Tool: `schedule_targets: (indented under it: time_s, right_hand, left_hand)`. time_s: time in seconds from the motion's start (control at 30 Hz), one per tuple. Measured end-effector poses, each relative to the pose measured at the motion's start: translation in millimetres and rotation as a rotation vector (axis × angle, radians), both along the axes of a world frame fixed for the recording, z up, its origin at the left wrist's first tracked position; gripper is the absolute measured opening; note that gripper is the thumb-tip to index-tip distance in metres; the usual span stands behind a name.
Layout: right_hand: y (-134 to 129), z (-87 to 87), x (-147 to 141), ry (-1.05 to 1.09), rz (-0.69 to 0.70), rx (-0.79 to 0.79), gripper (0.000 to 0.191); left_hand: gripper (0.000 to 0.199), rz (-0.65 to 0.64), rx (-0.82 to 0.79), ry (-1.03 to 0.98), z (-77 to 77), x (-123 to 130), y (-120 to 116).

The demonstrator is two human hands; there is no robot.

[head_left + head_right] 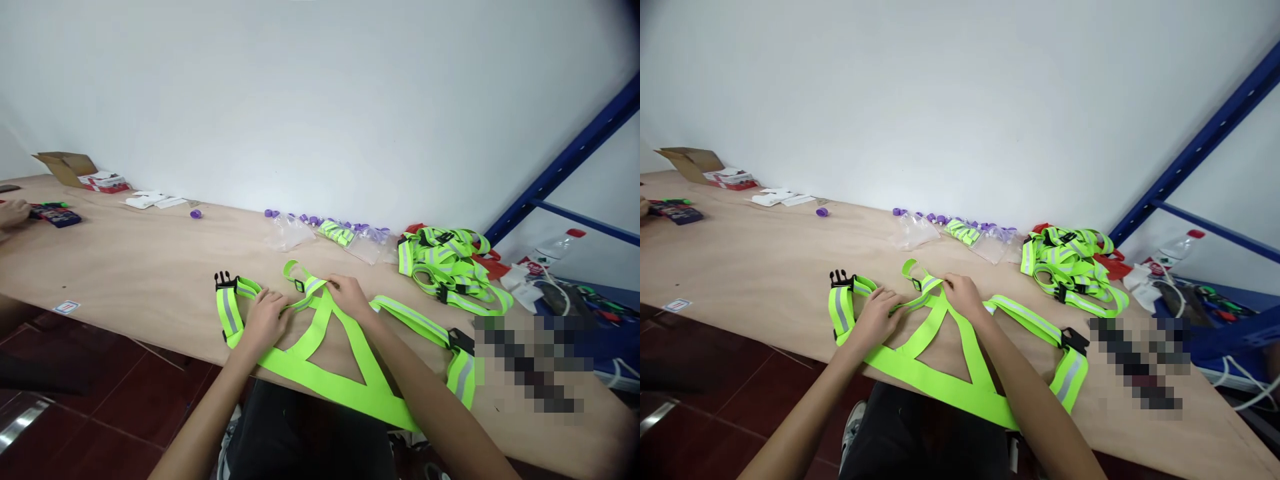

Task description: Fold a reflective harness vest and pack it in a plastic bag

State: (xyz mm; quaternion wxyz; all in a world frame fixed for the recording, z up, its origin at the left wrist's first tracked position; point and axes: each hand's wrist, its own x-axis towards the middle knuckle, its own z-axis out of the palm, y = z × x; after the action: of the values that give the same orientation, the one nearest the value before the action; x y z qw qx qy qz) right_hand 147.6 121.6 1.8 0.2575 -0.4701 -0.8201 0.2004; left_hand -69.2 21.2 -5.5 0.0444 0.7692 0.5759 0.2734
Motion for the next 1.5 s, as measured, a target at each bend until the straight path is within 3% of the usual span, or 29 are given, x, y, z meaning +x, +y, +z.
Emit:
schedule_targets:
  time_s: [0.27,0.4,0.5,0.63,0.8,1.0,1.07,1.13,1.23,1.3,1.37,1.5]
  right_hand:
    - [18.6,-15.6,23.9,0.589,-0.119,-0.338,0.023]
    - [24.5,-17.6,33.7,0.689,-0.175,-0.338,0.023]
    - [32.9,-16.4,56.5,0.786,-0.327,-0.283,0.02]
    - [42.2,-17.7,88.4,0.899,-0.482,-0.31,0.017]
    - [42.6,-24.5,88.8,0.878,-0.431,-0.432,0.016]
    - [38.1,-16.6,78.6,0.713,-0.326,-0.389,0.03]
    - [33.7,-10.6,76.0,0.613,-0.268,-0.34,0.028]
    - [28.3,-5.6,71.9,0.445,-0.211,-0.266,0.024]
    - [22.9,-2.2,64.2,0.254,-0.142,-0.168,0.023]
    - [24.2,-2.0,60.8,0.255,-0.122,-0.127,0.027]
    - [30.5,-2.1,60.9,0.246,-0.121,-0.077,0.037]
    - [54.0,0.9,70.3,-0.005,-0.116,-0.038,0.049]
  left_hand:
    - [0.022,-0.195,0.013,-0.106,10.5,-32.3,-6.5]
    - [0.023,-0.224,0.003,-0.143,21.7,-40.3,-11.4]
    - [0.028,-0.158,-0.026,-0.18,28.5,-53.7,-21.3]
    - [0.032,0.046,0.007,-0.272,28.5,-74.6,-29.5]
    - [0.038,0.232,-0.021,-0.302,30.6,-71.6,-18.8]
    - [0.034,0.197,-0.172,-0.169,45.0,-61.1,-0.9]
    - [0.032,0.198,-0.093,-0.113,46.3,-54.8,-0.1]
    - [0.029,0.177,0.097,-0.099,44.5,-39.2,-5.2]
    - [0.024,-0.048,0.259,-0.114,36.0,3.1,-24.8]
    - [0.03,-0.277,0.165,-0.042,27.8,36.6,-41.2]
    - [0.04,-0.417,-0.008,0.049,18.9,65.7,-55.0]
    - [0.058,-0.486,-0.23,0.165,1.6,96.8,-67.0]
